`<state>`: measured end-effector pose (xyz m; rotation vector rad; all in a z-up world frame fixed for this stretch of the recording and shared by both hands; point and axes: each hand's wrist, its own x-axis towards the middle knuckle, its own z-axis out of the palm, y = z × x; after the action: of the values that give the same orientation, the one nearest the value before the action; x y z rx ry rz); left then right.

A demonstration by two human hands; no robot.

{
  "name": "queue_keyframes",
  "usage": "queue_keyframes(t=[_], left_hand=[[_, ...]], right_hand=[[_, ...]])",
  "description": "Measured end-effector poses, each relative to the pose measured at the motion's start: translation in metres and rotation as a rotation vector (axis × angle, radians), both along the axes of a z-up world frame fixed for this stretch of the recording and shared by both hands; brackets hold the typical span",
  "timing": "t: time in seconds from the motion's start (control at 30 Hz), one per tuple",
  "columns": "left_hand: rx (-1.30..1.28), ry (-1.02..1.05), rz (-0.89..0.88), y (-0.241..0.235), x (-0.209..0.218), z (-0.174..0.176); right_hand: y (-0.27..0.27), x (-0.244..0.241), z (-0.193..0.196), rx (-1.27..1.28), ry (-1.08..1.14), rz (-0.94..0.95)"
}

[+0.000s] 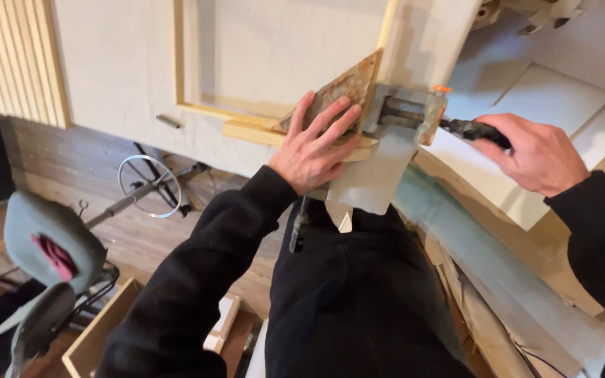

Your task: The person clamps a wooden picture frame corner in a bench-mounted corner clamp, taps the joint with a hammer, and tightens the clamp screw. They then pick up frame moulding pieces, apply wood glue from a bottle to a joint, and fit the pieces together by hand.

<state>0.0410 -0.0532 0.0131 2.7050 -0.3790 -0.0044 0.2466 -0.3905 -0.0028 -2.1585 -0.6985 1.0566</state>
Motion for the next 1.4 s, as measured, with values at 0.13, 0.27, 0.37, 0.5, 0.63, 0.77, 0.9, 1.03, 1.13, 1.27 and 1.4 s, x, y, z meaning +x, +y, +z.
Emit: queue_keyframes(t=[0.13, 0.27, 0.37, 0.5, 0.63, 0.77, 0.9, 1.03, 1.13, 1.27, 1.4], left_hand=[[0.027, -0.020, -0.021, 0.002, 0.001, 0.001], [0.003, -0.019, -0.038, 0.000, 0.002, -0.002], [-0.009, 0.004, -0.027, 0.003, 0.002, 0.001], [-0.011, 0.003, -0.067, -0.002, 0.000, 0.001], [-0.013, -0.005, -0.036, -0.002, 0.002, -0.003], [-0.028, -0.019, -0.017, -0.001, 0.001, -0.004], [-0.038, -0.038, -0.025, -0.001, -0.001, -0.005], [-0.015, -0.029, -0.028, 0.000, 0.001, -0.004], [-0.030, -0.070, -0.058, -0.001, 0.003, -0.003], [-0.069, -0.072, -0.137, 0.016, 0.012, 0.006], [-0.031, -0.079, -0.274, 0.043, 0.031, 0.003]], right_hand=[[-0.015, 0.007, -0.036, 0.034, -0.068, 0.028], [-0.029, 0.022, -0.060, -0.266, 0.509, -0.141], [0.002, 0.007, -0.008, -0.125, -0.043, 0.102], [0.021, -0.023, -0.006, -0.064, -0.567, 0.249], [0.028, -0.024, -0.024, -0.179, -0.675, 0.231], [0.026, -0.028, -0.043, -0.284, -0.709, 0.222], [0.029, -0.024, -0.041, -0.287, -0.721, 0.191], [0.047, 0.002, -0.036, -0.490, -0.418, 0.286], [0.052, 0.002, -0.009, -0.623, -0.219, 0.287], [0.088, -0.027, 0.087, -0.397, -0.690, 0.055], [0.083, -0.170, 0.086, 0.235, -0.633, -0.769]])
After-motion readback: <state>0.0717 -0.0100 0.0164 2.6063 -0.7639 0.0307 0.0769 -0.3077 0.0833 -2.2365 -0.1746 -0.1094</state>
